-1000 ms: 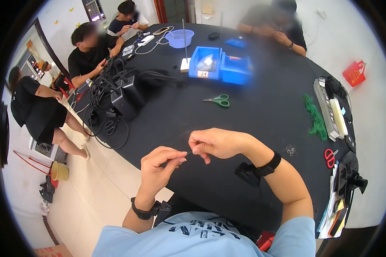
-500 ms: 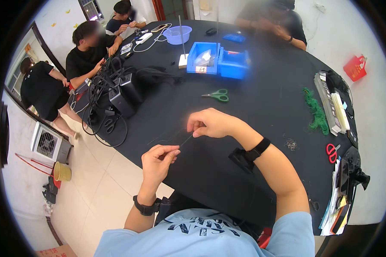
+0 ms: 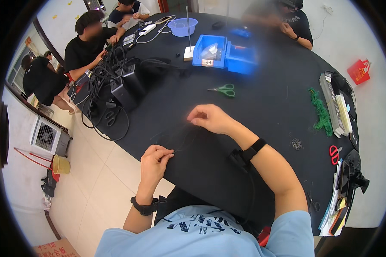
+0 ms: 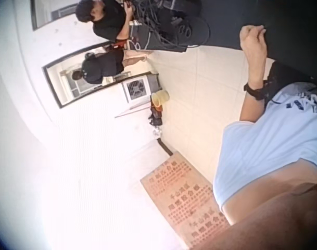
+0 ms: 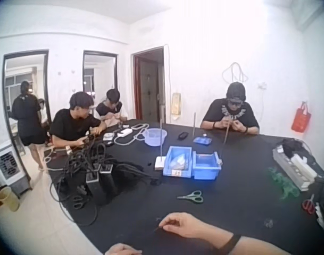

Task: The person threads a small red object onto a fishing line by hand and then trims the line using scissors.

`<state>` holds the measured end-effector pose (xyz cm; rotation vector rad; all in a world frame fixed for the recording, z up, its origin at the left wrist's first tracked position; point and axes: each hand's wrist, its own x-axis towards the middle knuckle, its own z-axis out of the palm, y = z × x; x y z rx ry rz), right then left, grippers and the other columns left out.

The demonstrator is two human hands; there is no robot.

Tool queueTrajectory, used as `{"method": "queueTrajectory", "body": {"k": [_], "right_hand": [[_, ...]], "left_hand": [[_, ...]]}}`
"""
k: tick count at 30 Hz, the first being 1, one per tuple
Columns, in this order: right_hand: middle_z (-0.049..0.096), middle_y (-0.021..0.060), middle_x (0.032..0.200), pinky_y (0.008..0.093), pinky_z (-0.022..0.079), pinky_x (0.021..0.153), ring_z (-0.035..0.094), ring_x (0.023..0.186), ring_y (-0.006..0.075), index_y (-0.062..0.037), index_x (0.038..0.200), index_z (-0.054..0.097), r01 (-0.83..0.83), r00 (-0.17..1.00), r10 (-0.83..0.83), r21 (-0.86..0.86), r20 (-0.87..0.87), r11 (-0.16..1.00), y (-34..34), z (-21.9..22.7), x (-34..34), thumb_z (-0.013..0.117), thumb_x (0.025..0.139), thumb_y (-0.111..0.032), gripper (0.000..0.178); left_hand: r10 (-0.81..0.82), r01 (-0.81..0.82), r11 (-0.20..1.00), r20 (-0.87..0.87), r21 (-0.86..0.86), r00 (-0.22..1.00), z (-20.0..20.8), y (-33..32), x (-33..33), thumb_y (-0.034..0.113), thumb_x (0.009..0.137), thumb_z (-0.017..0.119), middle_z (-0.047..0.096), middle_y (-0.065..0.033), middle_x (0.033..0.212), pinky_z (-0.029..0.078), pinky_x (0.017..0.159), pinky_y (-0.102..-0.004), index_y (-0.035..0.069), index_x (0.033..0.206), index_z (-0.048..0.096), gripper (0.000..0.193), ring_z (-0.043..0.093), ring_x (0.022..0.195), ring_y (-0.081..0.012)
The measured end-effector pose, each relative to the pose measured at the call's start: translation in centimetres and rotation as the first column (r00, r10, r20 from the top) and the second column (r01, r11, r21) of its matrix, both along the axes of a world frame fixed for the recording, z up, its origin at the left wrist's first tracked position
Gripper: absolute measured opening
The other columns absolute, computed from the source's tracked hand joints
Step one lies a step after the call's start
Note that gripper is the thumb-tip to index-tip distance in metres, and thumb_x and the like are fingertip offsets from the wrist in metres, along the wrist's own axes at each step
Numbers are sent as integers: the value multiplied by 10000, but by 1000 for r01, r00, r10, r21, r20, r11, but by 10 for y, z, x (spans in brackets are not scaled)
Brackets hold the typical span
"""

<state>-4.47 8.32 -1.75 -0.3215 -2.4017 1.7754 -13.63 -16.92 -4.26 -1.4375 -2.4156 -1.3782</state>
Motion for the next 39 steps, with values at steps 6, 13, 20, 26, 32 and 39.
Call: {"method": "queueTrajectory", "body": {"k": [6,13,20,26,32,39], "right_hand": [[643,78,921,369,508,793,623,895,243,-76,971,694,-32,996,75,643,-39,765,12,1,12,741,800,-96,178],[597,79,989,392,496,800,606,919,263,-107,962,670,-7,985,-81,499,154,867,0,2,18,765,784,-142,204],[566,96,1006,345,509,786,605,868,217,-67,1011,650,51,991,-114,600,68,798,6,39,50,742,824,-162,230],[593,79,964,309,507,761,614,828,181,-65,1030,666,236,963,-264,624,-49,745,20,115,140,721,840,-156,218],[616,5,917,252,488,775,590,872,94,-24,1041,654,535,827,-549,471,-121,701,29,126,256,663,912,-164,191],[640,25,863,249,488,701,579,777,105,0,1026,665,821,558,-827,189,-64,539,19,75,361,642,924,-200,226]], "left_hand": [[2,-2,1000,11,-9,1000,-3,-7,-3,-5,761,734,637,-69,827,483,602,-276,43,899,750,147,612,687,-175],[55,-33,995,237,-93,970,19,-14,5,31,748,765,628,-51,904,477,621,-265,63,965,736,221,570,704,-151],[0,7,998,118,-59,993,11,-10,3,49,760,767,619,-47,888,460,582,-259,46,904,715,153,552,662,-134],[11,-6,990,30,-139,999,13,-22,-17,-28,792,672,598,-67,920,443,579,-259,63,934,703,171,517,628,-127],[-122,120,993,168,23,978,63,10,19,-11,870,642,582,-4,960,424,637,-205,50,1038,673,182,496,718,-59],[-600,544,799,378,255,705,94,115,106,42,870,670,622,-34,967,456,664,-207,38,1075,677,205,555,744,-68]]}}
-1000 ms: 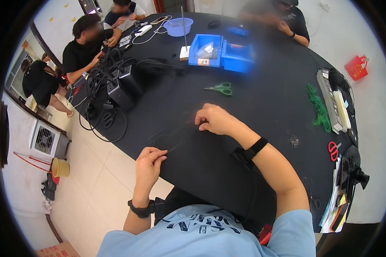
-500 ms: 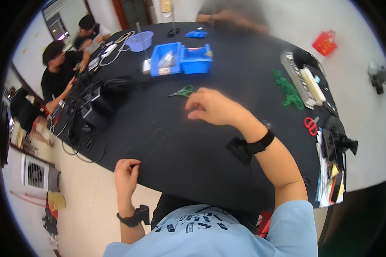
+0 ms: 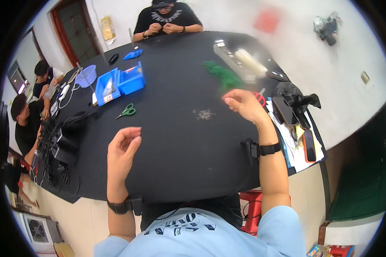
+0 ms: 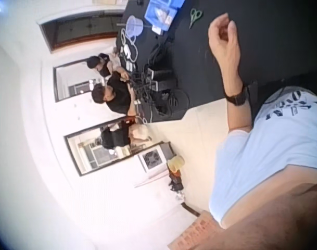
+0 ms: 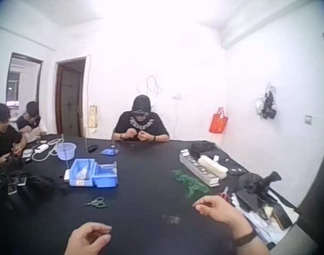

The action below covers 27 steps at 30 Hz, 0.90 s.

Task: The person threads a small red object onto a fishing line by hand and then trims the line using scissors.

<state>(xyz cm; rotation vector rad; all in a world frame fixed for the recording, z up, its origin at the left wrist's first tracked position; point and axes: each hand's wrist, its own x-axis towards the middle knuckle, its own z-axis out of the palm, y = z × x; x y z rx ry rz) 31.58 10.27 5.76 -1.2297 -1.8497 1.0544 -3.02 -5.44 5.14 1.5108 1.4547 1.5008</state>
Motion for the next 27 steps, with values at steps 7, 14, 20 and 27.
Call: {"method": "queueTrajectory", "body": {"k": [7,14,20,27], "right_hand": [[630,-6,823,227,486,679,563,720,73,-24,991,663,267,963,-266,-18,33,964,-22,-15,74,645,935,-225,210],[625,-7,778,231,472,641,552,689,67,-13,975,664,234,958,-245,84,148,968,21,-22,72,633,915,-141,145],[702,160,927,410,517,797,667,885,333,-45,979,683,171,863,-260,232,434,957,100,-60,12,661,826,-121,172],[695,154,944,428,502,796,649,937,340,-39,922,659,85,840,-176,196,513,977,129,-87,-33,742,790,-142,186]], "left_hand": [[-244,284,941,209,-187,947,-6,72,60,133,918,640,641,-8,938,439,669,-194,24,1126,638,234,552,778,-54],[-252,348,882,306,-319,918,-58,97,69,122,925,627,641,-29,939,455,654,-188,26,1131,629,228,545,746,-50],[-140,268,892,342,-364,929,-60,96,48,123,929,622,643,-38,945,464,652,-185,30,1122,632,214,549,734,-54],[-99,253,895,388,-367,916,-61,92,31,127,929,617,649,-39,957,466,661,-195,34,1108,642,203,554,747,-59]]}}
